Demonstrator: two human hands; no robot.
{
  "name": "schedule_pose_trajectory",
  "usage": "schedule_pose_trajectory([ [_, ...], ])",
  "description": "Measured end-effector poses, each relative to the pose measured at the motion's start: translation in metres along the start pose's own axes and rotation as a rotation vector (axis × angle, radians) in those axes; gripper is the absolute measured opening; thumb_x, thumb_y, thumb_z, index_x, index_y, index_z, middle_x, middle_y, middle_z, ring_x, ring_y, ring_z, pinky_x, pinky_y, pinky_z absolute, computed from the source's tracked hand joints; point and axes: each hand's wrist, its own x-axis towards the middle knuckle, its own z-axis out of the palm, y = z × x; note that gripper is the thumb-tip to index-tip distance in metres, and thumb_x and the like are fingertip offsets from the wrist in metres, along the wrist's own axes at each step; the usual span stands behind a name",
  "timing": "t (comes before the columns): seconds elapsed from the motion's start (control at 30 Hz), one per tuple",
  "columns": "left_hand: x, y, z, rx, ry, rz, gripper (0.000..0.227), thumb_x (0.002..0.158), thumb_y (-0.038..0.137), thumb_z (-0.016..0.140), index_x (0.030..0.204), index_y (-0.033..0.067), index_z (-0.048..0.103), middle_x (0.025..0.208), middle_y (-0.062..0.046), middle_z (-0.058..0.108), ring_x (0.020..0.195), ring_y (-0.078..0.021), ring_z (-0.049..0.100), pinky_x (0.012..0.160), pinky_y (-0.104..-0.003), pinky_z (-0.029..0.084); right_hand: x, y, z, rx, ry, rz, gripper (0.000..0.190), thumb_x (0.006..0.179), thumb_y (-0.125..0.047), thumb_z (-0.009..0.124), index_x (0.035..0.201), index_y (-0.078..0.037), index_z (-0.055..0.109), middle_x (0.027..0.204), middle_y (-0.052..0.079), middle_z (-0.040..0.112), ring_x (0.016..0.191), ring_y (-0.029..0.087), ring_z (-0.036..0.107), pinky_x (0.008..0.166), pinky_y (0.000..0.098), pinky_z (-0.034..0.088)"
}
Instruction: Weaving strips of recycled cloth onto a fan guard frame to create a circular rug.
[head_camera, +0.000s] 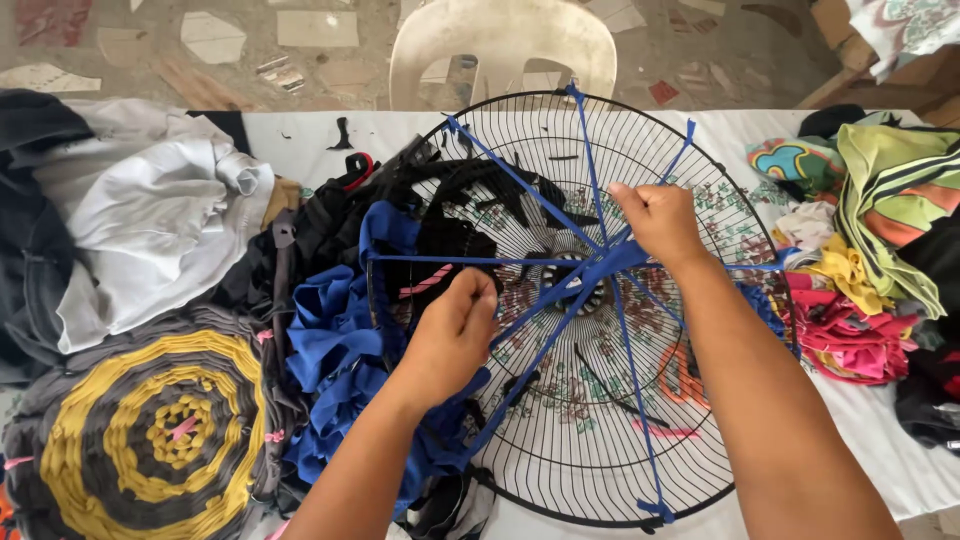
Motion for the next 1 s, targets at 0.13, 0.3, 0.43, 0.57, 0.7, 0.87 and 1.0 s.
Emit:
schedule_pose_trajectory([
  [0.13,-0.012,-0.005,-0.016,0.11,0.004,0.01,0.011,0.101,0.016,0.052,0.1,0.0063,0.056,0.065,0.002,0.049,0.056,-0.0058,0.046,0.05,-0.027,0.042,0.005,0.008,-0.002,-0.008,0.049,-0.036,0.06,0.102,-0.037,0.071,0.059,0.001,0.053,0.048,0.011,0.04,0.043,0.019,0.034,0.046,0.0392,0.033],
  [0.3,0.006,-0.026,-0.006,0.292,0.052,0.083,0.017,0.096,0.017,0.06,0.105,0.0032,0.057,0.081,-0.009,0.061,0.075,-0.0216,0.061,0.067,-0.036,0.051,0.011,0.012,0.015,-0.056,0.027,0.008,0.063,0.108,-0.041,0.067,0.065,0.003,0.054,0.053,0.014,0.041,0.046,0.022,0.034,0.049,0.0424,0.032],
  [0.43,0.04,-0.011,0.029,0.476,0.244,0.293,0.069,0.081,0.032,0.077,0.134,-0.0031,0.049,0.116,-0.028,0.065,0.095,-0.0409,0.069,0.079,-0.046,0.054,0.0,-0.088,0.017,0.077,-0.146,-0.046,0.06,0.103,-0.042,0.067,0.064,0.003,0.058,0.048,0.011,0.041,0.047,0.016,0.036,0.045,0.041,0.034],
  [0.57,0.067,-0.011,0.055,0.441,0.173,0.24,0.067,0.079,0.039,0.079,0.128,-0.0019,0.059,0.104,-0.023,0.07,0.089,-0.0369,0.072,0.077,-0.044,0.057,0.0,-0.108,0.016,0.347,-0.275,-0.015,0.049,0.106,-0.039,0.058,0.076,-0.001,0.067,0.053,0.0,0.053,0.051,0.007,0.048,0.049,0.0315,0.04],
  [0.7,0.049,0.007,0.067,0.391,0.158,0.046,0.039,0.097,0.037,0.066,0.082,0.0036,0.076,0.068,-0.017,0.069,0.065,-0.0364,0.069,0.064,-0.047,0.054,0.0,-0.09,0.012,0.401,-0.218,0.086,0.049,0.112,-0.037,0.048,0.084,-0.005,0.072,0.059,-0.001,0.046,0.056,0.007,0.042,0.054,0.0279,0.036],
  [0.87,0.023,-0.023,0.068,0.392,0.157,0.325,0.036,0.097,0.028,0.066,0.071,0.0038,0.069,0.059,-0.018,0.061,0.054,-0.0385,0.062,0.054,-0.048,0.049,0.008,-0.063,0.023,0.288,-0.079,-0.037,0.045,0.115,-0.034,0.046,0.098,-0.004,0.074,0.066,0.004,0.055,0.062,0.012,0.05,0.061,0.0323,0.043],
  [1.0,0.006,-0.015,0.041,0.482,0.048,0.488,0.038,0.098,0.024,0.066,0.066,0.0047,0.062,0.058,-0.015,0.06,0.052,-0.0363,0.06,0.051,-0.046,0.048,0.018,-0.056,0.019,0.087,-0.073,-0.071,0.039,0.111,-0.03,0.048,0.101,-0.005,0.075,0.069,0.016,0.064,0.061,0.028,0.061,0.063,0.0396,0.049],
])
